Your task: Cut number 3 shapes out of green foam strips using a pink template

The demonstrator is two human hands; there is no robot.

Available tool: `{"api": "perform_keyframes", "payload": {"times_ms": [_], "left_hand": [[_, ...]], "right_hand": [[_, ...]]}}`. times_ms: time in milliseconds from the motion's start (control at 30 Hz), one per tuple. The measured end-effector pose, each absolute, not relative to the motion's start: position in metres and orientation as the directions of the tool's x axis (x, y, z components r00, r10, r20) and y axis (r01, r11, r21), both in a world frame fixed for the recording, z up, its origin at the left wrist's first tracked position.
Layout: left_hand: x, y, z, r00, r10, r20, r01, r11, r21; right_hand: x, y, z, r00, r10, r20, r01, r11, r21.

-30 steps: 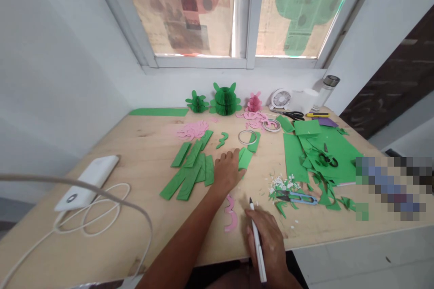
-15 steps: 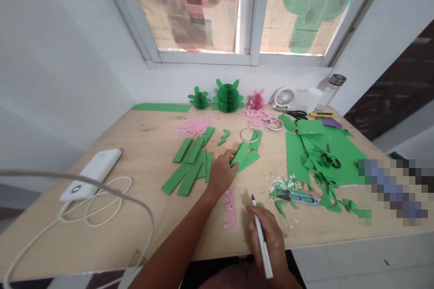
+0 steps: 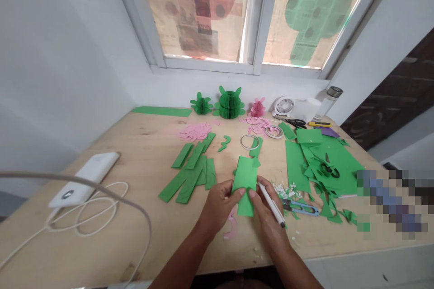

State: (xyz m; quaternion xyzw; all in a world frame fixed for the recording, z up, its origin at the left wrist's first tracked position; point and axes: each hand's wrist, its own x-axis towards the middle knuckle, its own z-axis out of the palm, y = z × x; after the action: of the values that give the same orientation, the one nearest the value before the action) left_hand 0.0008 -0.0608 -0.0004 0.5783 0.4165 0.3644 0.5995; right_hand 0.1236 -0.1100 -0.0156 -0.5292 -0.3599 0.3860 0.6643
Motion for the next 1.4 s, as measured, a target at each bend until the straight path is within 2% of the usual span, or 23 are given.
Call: {"api": "perform_keyframes", "payload": {"times_ms": [100, 167, 233, 400, 533, 633, 767, 900, 1033, 1133, 1200, 1300, 1400], "left_hand": [[0.001, -0.062, 0.0, 0.411, 0.905, -0.106, -0.009, 0.12, 0.993], [-0.001, -0.06, -0.002, 0.394, 0.915, -0.083, 0.01, 0.086, 0.996], [-0.005, -0.055, -0.006, 0.357, 0.933, -0.047, 0.076, 0.021, 0.997], [-0.014, -0.037, -0.02, 0.267, 0.962, -0.054, 0.2, 0.0, 0.98], [-0.011, -0.032, -0.025, 0.27, 0.961, -0.054, 0.319, -0.037, 0.947], [-0.007, -0.031, -0.023, 0.258, 0.966, -0.031, 0.442, -0.089, 0.893], [0.006, -0.028, -0.019, 0.179, 0.983, 0.03, 0.636, -0.139, 0.759], [0.021, -0.029, -0.015, 0.252, 0.965, 0.074, 0.705, -0.235, 0.669], [0.016, -0.042, -0.012, 0.326, 0.939, 0.106, 0.659, -0.307, 0.686], [0.004, -0.055, -0.012, 0.338, 0.941, 0.022, 0.358, -0.149, 0.922], [-0.001, -0.065, -0.01, 0.414, 0.907, -0.079, 0.154, 0.016, 0.988], [-0.001, -0.08, -0.007, 0.422, 0.892, -0.164, -0.027, 0.194, 0.981], [0.001, -0.09, -0.006, 0.382, 0.903, -0.197, -0.141, 0.268, 0.953]], "right_hand": [[0.124, -0.107, -0.017, 0.492, 0.87, 0.031, -0.142, 0.115, -0.983], [0.126, -0.104, -0.018, 0.533, 0.846, 0.022, -0.139, 0.113, -0.984], [0.131, -0.102, -0.018, 0.571, 0.821, 0.03, -0.116, 0.117, -0.986], [0.142, -0.104, -0.017, 0.588, 0.807, 0.064, -0.034, 0.104, -0.994], [0.148, -0.109, -0.019, 0.591, 0.806, 0.029, -0.053, 0.075, -0.996], [0.147, -0.11, -0.017, 0.569, 0.822, -0.026, -0.106, 0.042, -0.994], [0.141, -0.11, -0.01, 0.553, 0.832, -0.051, -0.181, 0.06, -0.982], [0.137, -0.113, -0.004, 0.549, 0.832, -0.08, -0.256, 0.076, -0.964], [0.136, -0.117, -0.003, 0.56, 0.824, -0.086, -0.274, 0.086, -0.958], [0.13, -0.117, -0.005, 0.545, 0.833, -0.098, -0.303, 0.086, -0.949], [0.125, -0.118, -0.006, 0.51, 0.852, -0.12, -0.334, 0.067, -0.94], [0.117, -0.12, -0.008, 0.446, 0.883, -0.144, -0.364, 0.032, -0.931], [0.113, -0.124, -0.01, 0.423, 0.894, -0.144, -0.371, 0.025, -0.928]]}}
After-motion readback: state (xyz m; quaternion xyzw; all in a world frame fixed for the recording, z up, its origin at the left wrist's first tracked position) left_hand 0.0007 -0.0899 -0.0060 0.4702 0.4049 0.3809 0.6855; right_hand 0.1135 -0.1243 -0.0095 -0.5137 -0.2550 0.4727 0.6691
